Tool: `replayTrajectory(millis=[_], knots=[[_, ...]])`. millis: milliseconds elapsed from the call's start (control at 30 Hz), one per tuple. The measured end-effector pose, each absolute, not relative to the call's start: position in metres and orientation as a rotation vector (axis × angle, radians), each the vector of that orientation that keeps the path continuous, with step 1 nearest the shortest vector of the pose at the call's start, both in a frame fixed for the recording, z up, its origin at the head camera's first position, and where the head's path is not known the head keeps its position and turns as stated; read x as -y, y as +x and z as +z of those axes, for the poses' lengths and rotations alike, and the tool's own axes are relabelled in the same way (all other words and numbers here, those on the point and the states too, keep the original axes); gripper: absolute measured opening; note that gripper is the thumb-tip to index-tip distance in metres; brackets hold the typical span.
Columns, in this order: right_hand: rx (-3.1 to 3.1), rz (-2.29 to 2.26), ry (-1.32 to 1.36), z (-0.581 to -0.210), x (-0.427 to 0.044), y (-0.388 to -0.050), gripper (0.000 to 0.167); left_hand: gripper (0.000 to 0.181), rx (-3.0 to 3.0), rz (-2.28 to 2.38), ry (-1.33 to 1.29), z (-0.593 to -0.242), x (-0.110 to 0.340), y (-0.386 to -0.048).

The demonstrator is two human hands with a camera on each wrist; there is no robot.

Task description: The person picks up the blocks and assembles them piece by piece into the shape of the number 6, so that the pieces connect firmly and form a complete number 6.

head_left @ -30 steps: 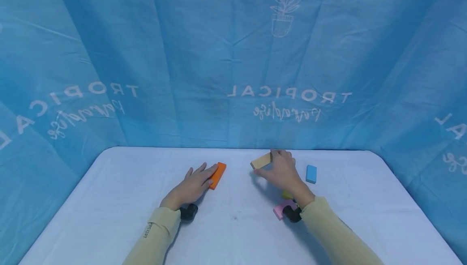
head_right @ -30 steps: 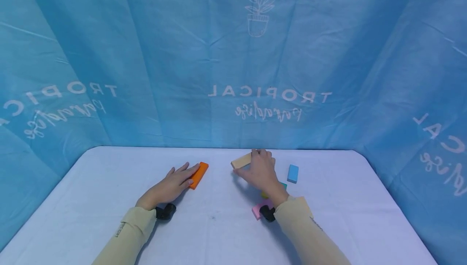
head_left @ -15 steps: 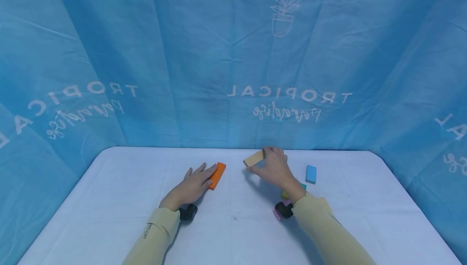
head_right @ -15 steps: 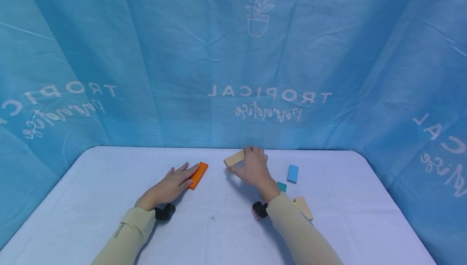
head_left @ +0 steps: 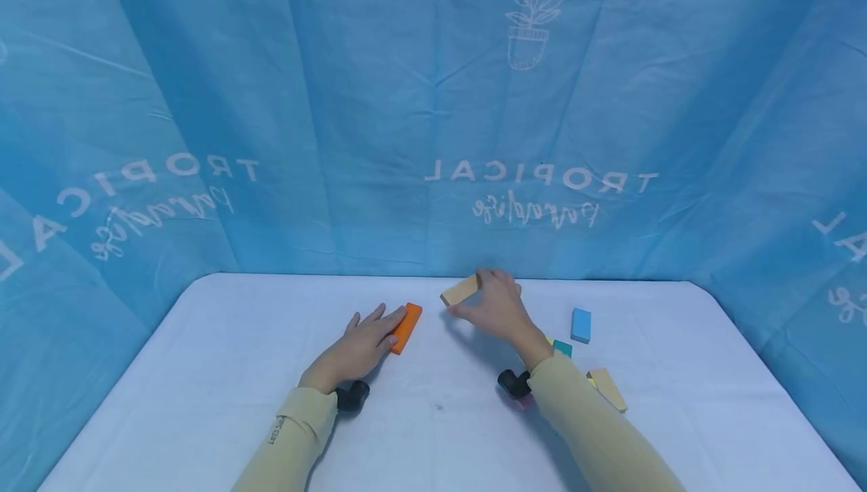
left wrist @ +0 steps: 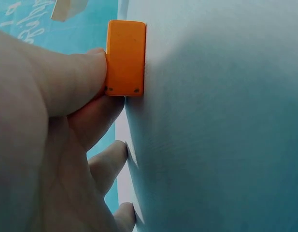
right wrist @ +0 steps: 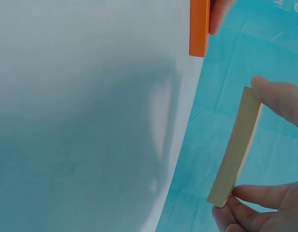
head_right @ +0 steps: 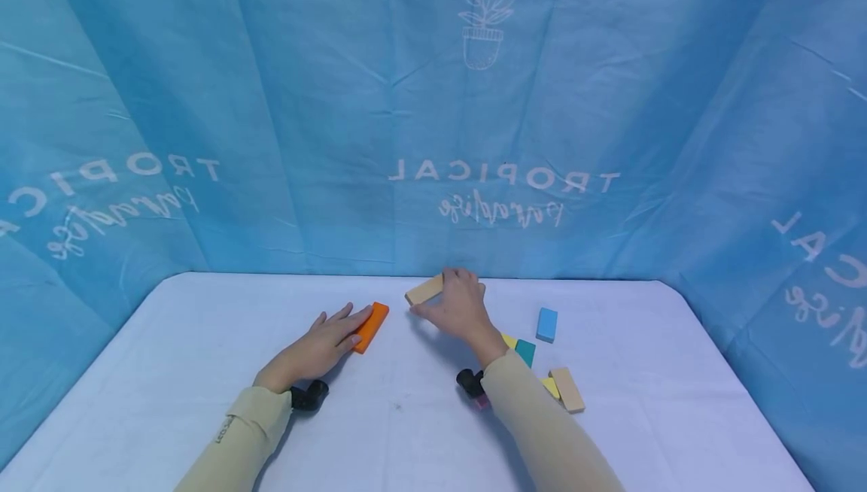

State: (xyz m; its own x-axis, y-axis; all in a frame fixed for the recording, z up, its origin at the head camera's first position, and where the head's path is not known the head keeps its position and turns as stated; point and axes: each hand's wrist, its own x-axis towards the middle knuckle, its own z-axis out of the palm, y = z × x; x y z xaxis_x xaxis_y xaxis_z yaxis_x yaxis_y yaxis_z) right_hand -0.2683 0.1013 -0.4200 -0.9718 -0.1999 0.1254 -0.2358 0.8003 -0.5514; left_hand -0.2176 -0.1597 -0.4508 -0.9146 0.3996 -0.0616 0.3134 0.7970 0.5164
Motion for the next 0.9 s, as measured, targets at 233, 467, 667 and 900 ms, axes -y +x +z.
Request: replayTrajectory(millis=[233, 467, 667, 900], knots=[[2.911, 0.861, 0.362, -0.418, -0.096, -0.274, 0.086, 0.053, -2.813, 0.744, 0.55, -0.449, 0.159, -0.218], [2.886, 0.867, 0.381, -0.421, -0.089, -0.28, 0.082, 0.053, -2.815, 0.742, 0.546, -0.45, 0.159, -0.218], [2.916, 0.897, 0.375, -0.422, -0.083, -0.284, 0.087, 0.052, -2.812, 0.751, 0.584, -0.449, 0.16, -0.217], [2.943, 0.885, 0.374, -0.422, -0.077, -0.289, 0.086, 0.053, -2.808, 0.763, 0.601, -0.449, 0.16, -0.218]])
